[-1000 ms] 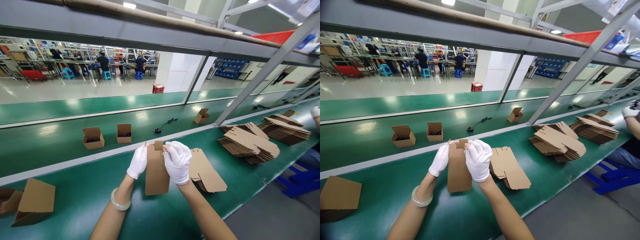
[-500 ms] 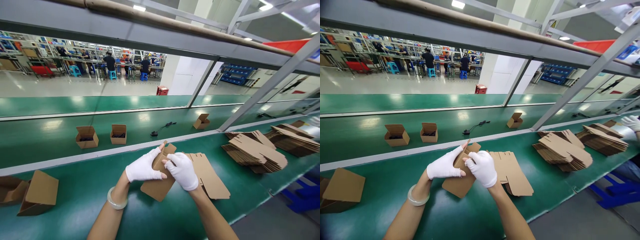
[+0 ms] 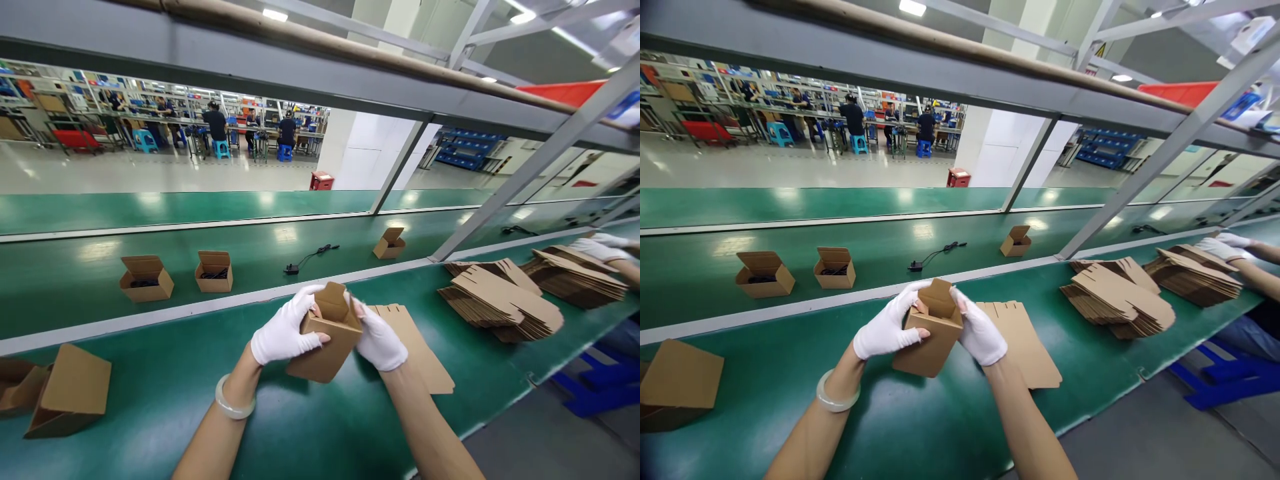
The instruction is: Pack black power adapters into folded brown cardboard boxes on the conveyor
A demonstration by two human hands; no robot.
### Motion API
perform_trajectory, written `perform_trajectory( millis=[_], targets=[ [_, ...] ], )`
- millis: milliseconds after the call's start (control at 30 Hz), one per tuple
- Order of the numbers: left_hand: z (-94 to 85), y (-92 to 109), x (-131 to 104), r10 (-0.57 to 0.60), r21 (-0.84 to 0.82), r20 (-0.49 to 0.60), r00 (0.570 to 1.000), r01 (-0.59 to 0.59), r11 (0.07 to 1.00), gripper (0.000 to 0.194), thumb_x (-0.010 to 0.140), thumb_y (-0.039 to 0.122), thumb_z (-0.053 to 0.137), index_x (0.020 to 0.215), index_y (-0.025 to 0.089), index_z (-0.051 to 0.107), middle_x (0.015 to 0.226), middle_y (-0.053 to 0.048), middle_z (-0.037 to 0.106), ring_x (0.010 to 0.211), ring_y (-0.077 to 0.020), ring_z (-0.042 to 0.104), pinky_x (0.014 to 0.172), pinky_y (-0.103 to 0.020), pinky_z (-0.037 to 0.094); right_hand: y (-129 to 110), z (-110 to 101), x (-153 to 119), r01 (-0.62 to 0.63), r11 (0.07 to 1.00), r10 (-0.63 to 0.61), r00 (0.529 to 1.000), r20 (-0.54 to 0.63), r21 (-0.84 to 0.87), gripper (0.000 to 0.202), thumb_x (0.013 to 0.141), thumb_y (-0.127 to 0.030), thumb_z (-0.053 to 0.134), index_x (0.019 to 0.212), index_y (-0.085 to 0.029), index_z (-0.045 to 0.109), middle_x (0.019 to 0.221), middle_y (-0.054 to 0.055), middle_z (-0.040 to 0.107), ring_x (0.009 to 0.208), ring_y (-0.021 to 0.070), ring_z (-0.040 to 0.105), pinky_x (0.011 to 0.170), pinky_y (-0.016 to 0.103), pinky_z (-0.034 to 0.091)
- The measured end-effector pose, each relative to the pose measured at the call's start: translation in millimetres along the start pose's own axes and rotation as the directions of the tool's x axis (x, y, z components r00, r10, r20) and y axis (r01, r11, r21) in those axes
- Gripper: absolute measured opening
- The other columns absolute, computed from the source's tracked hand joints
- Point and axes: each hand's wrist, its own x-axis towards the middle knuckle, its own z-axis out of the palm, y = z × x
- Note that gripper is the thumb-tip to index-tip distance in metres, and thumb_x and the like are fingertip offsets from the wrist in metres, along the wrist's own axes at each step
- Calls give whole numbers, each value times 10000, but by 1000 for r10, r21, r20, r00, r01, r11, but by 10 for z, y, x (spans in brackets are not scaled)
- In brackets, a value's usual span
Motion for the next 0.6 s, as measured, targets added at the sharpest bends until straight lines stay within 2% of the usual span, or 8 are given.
perform_trajectory(
  millis=[33, 100, 200, 300, 433, 533, 600],
  targets=[
    [8, 0, 2, 12, -3, 10, 1000, -12, 1000, 272, 715, 343, 651, 841, 197, 458, 1336, -107, 402, 1168, -256, 446, 928, -374, 395, 15, 12, 9, -76, 994, 69, 994, 81, 79, 446, 816, -450, 483, 1209, -238, 500, 1222, 80, 558, 1088, 233, 539, 875, 371, 459],
    [21, -1, 4, 26, 4, 32, 999, -26, 1000, 255, 711, 323, 655, 813, 198, 458, 1314, -98, 432, 1134, -247, 477, 912, -371, 402, 62, 40, 22, -152, 978, 131, 981, 146, 142, 428, 745, -369, 580, 1152, -242, 540, 1197, 61, 577, 1060, 238, 557, 877, 369, 458],
    [20, -4, 2, 50, -15, 34, 998, -49, 999, 267, 693, 307, 670, 792, 199, 446, 1197, -87, 520, 1067, -234, 514, 884, -363, 412, 99, 27, 33, -170, 976, 143, 971, 192, 133, 434, 680, -284, 630, 1106, -230, 572, 1164, 48, 595, 1080, 238, 542, 923, 361, 425],
    [1, -8, -9, 63, -76, -18, 998, -64, 995, 291, 688, 317, 672, 805, 199, 433, 1043, -72, 569, 947, -203, 549, 821, -336, 434, 27, -56, 43, -156, 985, 133, 960, 245, 77, 529, 694, -371, 634, 1189, -220, 527, 1211, 59, 563, 1125, 243, 506, 968, 379, 376],
    [-28, -3, -22, 81, -59, -17, 997, -81, 995, 298, 688, 353, 676, 796, 192, 450, 928, -50, 578, 841, -177, 547, 753, -309, 436, -163, -83, 107, -123, 974, 185, 918, 350, -191, 589, 695, -505, 628, 1183, -189, 539, 1228, 82, 548, 1101, 271, 511, 938, 396, 387],
    [-40, 27, -24, 91, -51, 15, 996, -90, 995, 268, 706, 357, 659, 800, 187, 474, 893, -46, 590, 816, -171, 546, 736, -300, 432, -261, 6, 183, -92, 915, 272, 860, 432, -394, 500, 714, -506, 614, 1069, -154, 605, 1092, 72, 619, 1022, 265, 549, 871, 366, 430],
    [-47, 57, -24, 70, -36, 43, 997, -68, 997, 248, 714, 357, 646, 805, 188, 489, 855, -38, 597, 786, -167, 541, 725, -296, 426, -281, 57, 224, -72, 884, 299, 847, 439, -463, 438, 720, -478, 614, 1010, -149, 624, 994, 56, 651, 957, 252, 576, 818, 353, 457]
  ],
)
